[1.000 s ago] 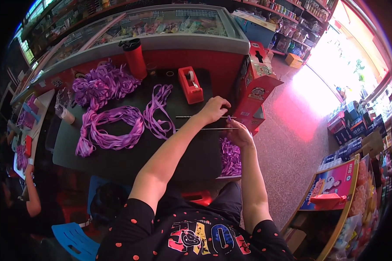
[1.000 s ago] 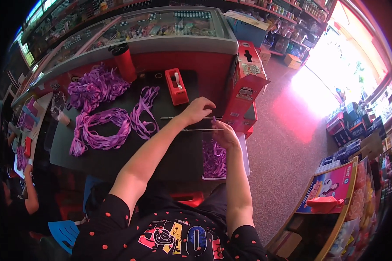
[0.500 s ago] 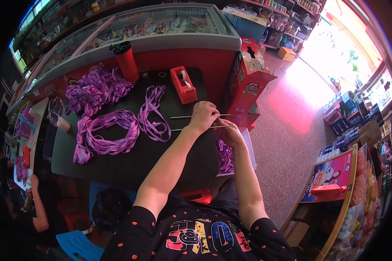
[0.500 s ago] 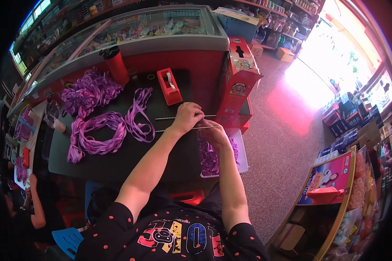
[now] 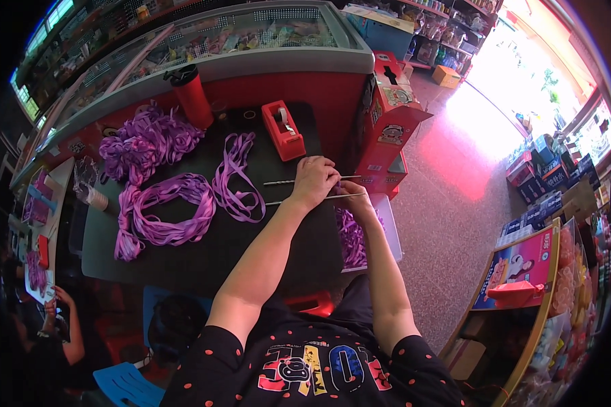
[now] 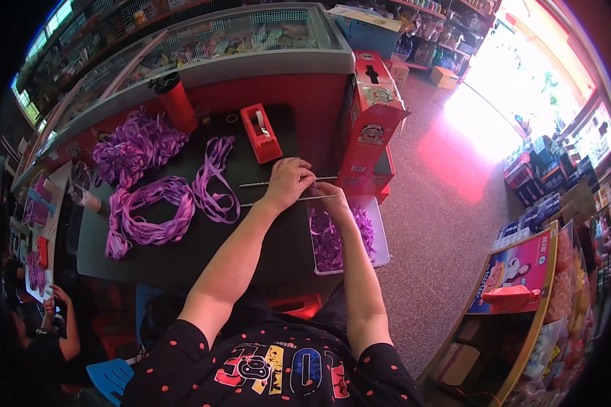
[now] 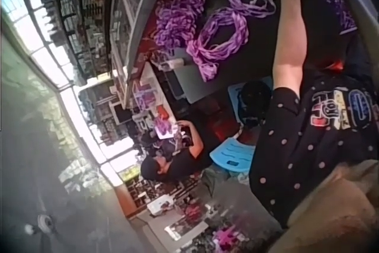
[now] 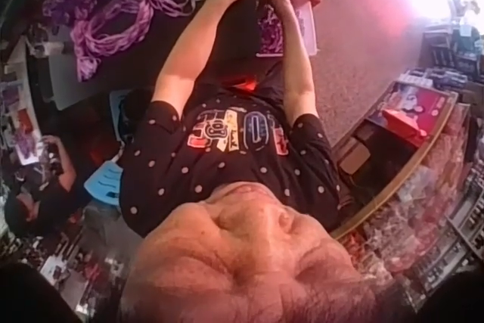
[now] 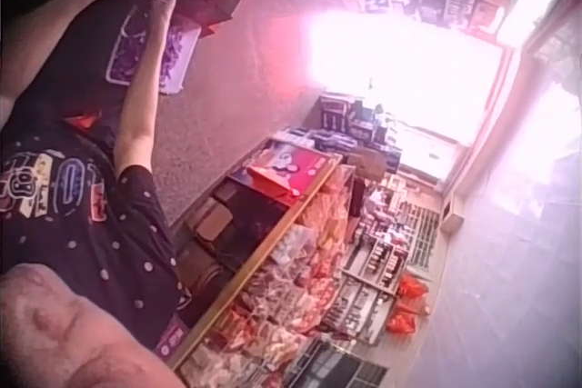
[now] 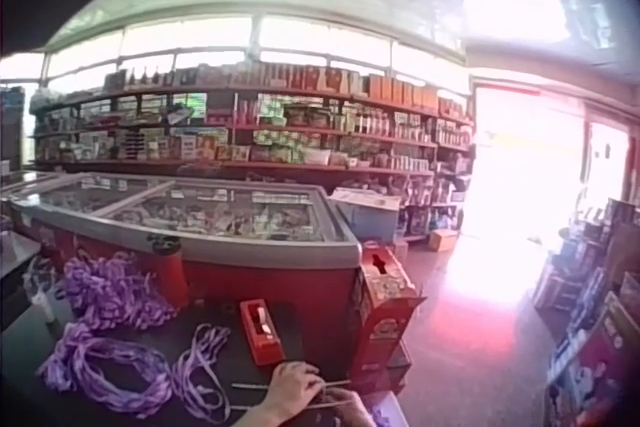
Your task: Making decorative ribbon bows by wrapping purple ribbons around a pair of metal rods.
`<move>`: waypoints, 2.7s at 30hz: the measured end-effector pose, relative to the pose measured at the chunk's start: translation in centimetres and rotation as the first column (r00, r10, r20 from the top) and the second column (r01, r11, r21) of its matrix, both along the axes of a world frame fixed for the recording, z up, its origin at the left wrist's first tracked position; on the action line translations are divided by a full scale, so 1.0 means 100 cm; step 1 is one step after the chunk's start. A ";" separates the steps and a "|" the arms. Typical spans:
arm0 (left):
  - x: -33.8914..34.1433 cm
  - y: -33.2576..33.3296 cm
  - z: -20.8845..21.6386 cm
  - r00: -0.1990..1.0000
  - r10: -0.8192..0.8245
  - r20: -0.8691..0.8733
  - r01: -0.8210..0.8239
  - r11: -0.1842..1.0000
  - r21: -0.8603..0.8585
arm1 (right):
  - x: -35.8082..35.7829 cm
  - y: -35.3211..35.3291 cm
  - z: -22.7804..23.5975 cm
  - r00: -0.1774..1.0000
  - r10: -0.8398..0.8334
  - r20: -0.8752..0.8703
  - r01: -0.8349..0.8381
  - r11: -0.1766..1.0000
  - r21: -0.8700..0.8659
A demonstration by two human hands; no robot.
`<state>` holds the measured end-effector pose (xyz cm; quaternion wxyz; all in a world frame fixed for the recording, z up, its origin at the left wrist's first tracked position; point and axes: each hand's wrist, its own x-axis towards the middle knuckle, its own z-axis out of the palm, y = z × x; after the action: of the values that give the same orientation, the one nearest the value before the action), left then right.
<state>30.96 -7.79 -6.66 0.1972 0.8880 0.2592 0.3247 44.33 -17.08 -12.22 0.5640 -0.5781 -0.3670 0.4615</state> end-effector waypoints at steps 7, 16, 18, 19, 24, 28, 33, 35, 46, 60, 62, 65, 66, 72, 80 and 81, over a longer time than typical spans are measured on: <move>0.002 -0.002 -0.001 0.999 -0.012 0.049 0.012 1.000 -0.002 | 0.020 -0.020 -0.072 0.898 0.046 0.437 0.006 0.993 -0.117; 0.001 0.003 -0.003 0.999 -0.031 0.029 0.030 0.999 0.029 | 0.004 -0.096 -0.157 0.864 0.078 0.497 0.036 0.976 -0.216; 0.003 0.004 -0.003 0.999 -0.030 0.045 0.028 0.998 0.057 | -0.005 -0.113 -0.167 0.927 0.027 0.374 0.086 0.955 -0.283; 0.003 0.005 -0.003 0.998 -0.038 0.044 0.035 0.997 0.068 | -0.011 -0.121 -0.169 0.956 -0.002 0.292 0.089 0.955 -0.283; 0.001 0.004 -0.004 0.999 -0.034 0.013 0.034 0.999 0.041 | -0.040 -0.148 -0.154 0.974 -0.114 -0.197 0.042 0.940 -0.337; 0.002 0.004 -0.006 0.999 -0.020 0.026 0.021 0.999 -0.024 | -0.053 -0.162 -0.134 0.904 -0.150 -0.400 -0.016 0.924 -0.383; 0.003 0.004 -0.004 1.000 -0.027 0.016 0.027 0.999 -0.038 | -0.055 -0.160 -0.121 0.852 -0.309 -0.424 0.369 0.927 0.067; 0.001 0.001 -0.003 1.000 -0.019 0.002 0.019 1.000 -0.015 | -0.049 -0.153 -0.119 0.679 -0.439 -0.589 0.514 0.856 -0.045; 0.001 0.000 0.001 1.000 -0.019 -0.024 0.019 1.000 -0.016 | -0.060 -0.152 -0.177 0.885 -0.459 0.078 0.459 0.830 -0.316; 0.001 0.003 -0.003 1.000 -0.016 0.005 0.016 0.999 -0.035 | -0.057 -0.114 -0.165 0.746 -0.504 -0.435 0.324 0.845 -0.425; 0.011 -0.001 -0.003 0.999 -0.046 0.009 0.046 0.998 -0.043 | -0.045 -0.116 -0.188 0.801 -0.517 -0.301 0.359 0.818 -0.449; 0.001 0.003 -0.003 1.000 -0.029 0.004 0.029 0.999 -0.040 | -0.056 -0.109 -0.180 0.835 -0.315 0.452 0.508 0.757 -0.411; 0.001 0.003 -0.003 0.999 -0.032 0.009 0.032 0.999 -0.035 | -0.057 -0.109 -0.181 0.835 -0.314 0.451 0.508 0.756 -0.413; 0.003 0.002 -0.003 1.000 -0.029 0.012 0.029 0.999 -0.033 | -0.059 -0.118 -0.189 0.924 -0.380 -0.045 0.325 0.840 -0.434; 0.003 0.001 0.001 0.999 -0.033 -0.013 0.033 0.999 -0.019 | -0.069 -0.142 -0.183 0.899 -0.405 0.167 0.413 0.911 -0.015; 0.002 0.000 0.002 0.999 -0.034 -0.034 0.034 0.999 -0.003 | -0.069 -0.146 -0.181 0.910 -0.376 0.172 0.380 0.925 0.013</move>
<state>31.19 -7.78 -6.49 0.1996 0.8974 0.2477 0.3056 37.41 -31.67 -30.30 0.6030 -0.6814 -0.2907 0.2958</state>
